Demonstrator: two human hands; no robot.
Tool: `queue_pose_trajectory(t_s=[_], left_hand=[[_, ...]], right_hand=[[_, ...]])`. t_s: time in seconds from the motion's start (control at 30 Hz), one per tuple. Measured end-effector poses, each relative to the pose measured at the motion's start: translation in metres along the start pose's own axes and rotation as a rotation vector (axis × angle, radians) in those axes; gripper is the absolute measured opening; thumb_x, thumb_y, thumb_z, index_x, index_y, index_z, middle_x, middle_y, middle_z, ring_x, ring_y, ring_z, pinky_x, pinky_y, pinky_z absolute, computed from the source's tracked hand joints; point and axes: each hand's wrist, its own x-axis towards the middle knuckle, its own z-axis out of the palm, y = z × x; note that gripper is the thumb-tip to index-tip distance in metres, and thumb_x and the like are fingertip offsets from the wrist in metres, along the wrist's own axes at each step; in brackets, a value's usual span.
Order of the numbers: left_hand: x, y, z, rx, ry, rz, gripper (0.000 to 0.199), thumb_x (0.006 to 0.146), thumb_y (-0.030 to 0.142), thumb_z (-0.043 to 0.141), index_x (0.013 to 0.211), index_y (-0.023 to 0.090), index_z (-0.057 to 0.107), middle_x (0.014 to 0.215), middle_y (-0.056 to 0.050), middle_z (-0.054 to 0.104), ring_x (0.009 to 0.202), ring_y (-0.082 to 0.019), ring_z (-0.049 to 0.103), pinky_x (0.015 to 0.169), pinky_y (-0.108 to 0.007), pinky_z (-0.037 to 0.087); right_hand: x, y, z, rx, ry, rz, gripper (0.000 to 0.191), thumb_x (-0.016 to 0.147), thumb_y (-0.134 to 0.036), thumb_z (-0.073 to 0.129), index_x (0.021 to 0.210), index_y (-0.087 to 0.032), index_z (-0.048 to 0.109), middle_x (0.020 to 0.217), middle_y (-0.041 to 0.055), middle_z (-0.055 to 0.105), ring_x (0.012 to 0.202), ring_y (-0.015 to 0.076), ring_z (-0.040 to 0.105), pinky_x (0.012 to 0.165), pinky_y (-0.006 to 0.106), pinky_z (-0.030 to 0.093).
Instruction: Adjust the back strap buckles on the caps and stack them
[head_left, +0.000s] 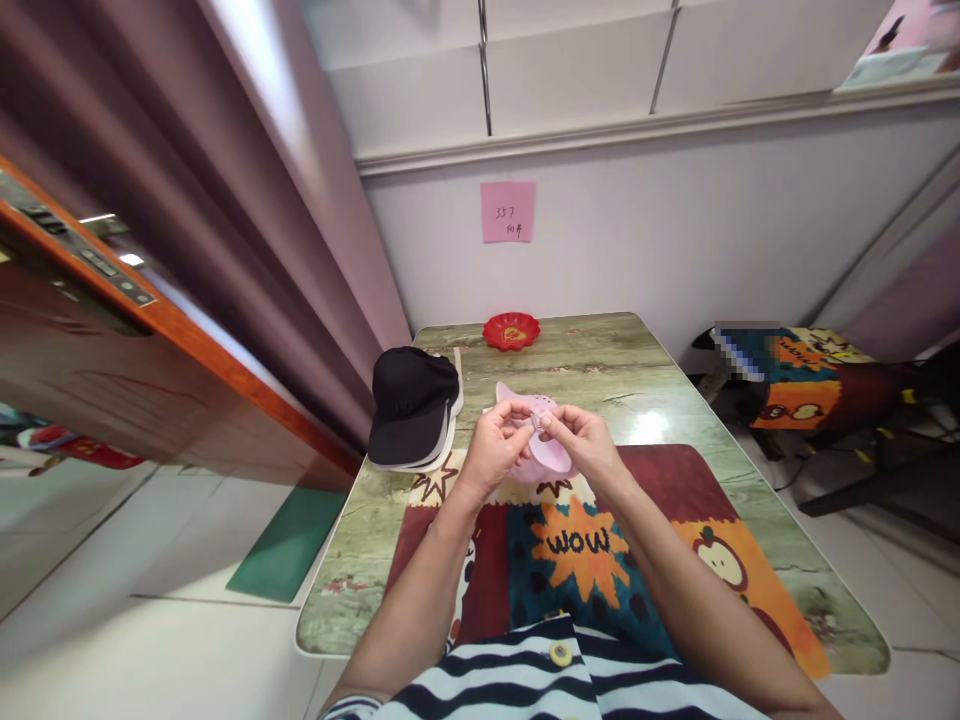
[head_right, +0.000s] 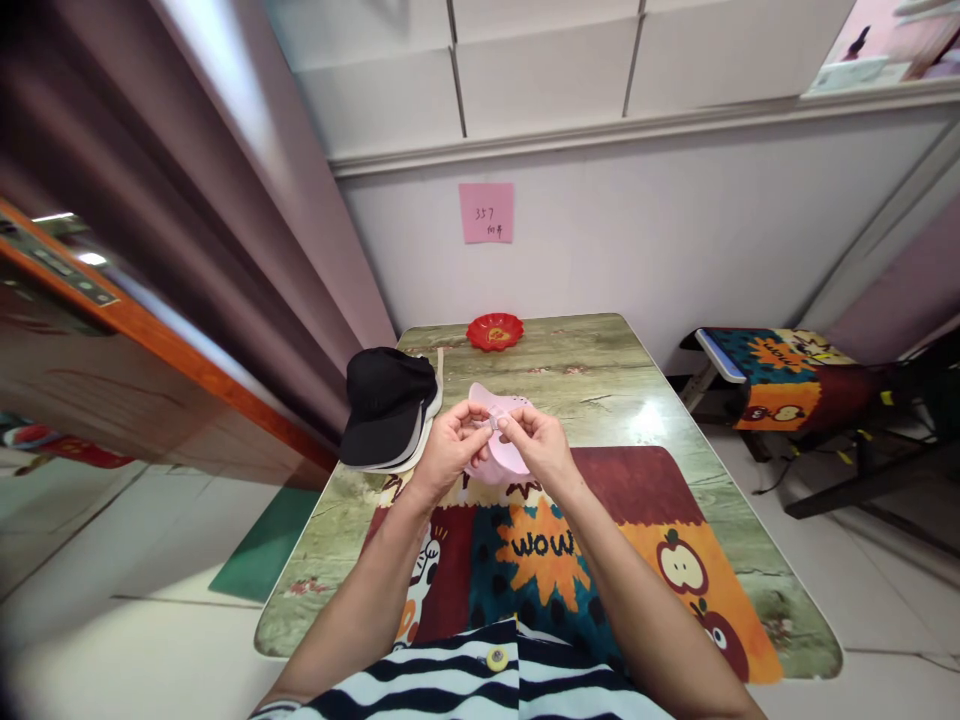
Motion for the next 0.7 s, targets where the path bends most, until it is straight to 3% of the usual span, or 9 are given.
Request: queue_pose_trajectory(t_s=[0.13, 0.3, 0.7], left_hand=[[0.000, -0.001, 0.000, 0.284, 0.049, 0.210, 0.032, 0.078, 0.032, 0.077, 0.105, 0.017, 0.068, 0.094, -0.003, 0.070, 0.050, -0.005, 0.055, 0.049, -0.019, 0.043], [-0.002, 0.004, 0.000, 0.583, 0.124, 0.452, 0.021, 0.085, 0.028, 0.075, 0.104, 0.019, 0.073, 0.093, -0.003, 0.071, 0.060, -0.009, 0.058, 0.063, -0.022, 0.048], [-0.001, 0.001, -0.004, 0.625, 0.217, 0.518, 0.012, 0.083, 0.021, 0.077, 0.094, 0.019, 0.075, 0.082, -0.001, 0.073, 0.060, -0.010, 0.062, 0.062, -0.022, 0.051]], right_hand=[[0.004, -0.002, 0.003, 0.120, 0.021, 0.047, 0.044, 0.070, -0.059, 0.081, 0.072, -0.018, 0.066, 0.067, 0.0022, 0.067, 0.061, 0.0150, 0.059, 0.061, 0.028, 0.046], [0.002, -0.007, 0.006, 0.107, 0.030, -0.013, 0.038, 0.075, -0.056, 0.078, 0.074, -0.020, 0.066, 0.070, 0.0012, 0.067, 0.063, 0.0150, 0.059, 0.059, 0.027, 0.045], [-0.001, -0.011, 0.003, -0.019, 0.069, -0.060, 0.037, 0.080, -0.055, 0.074, 0.074, -0.018, 0.071, 0.070, 0.0032, 0.068, 0.067, 0.0162, 0.058, 0.063, 0.028, 0.044]])
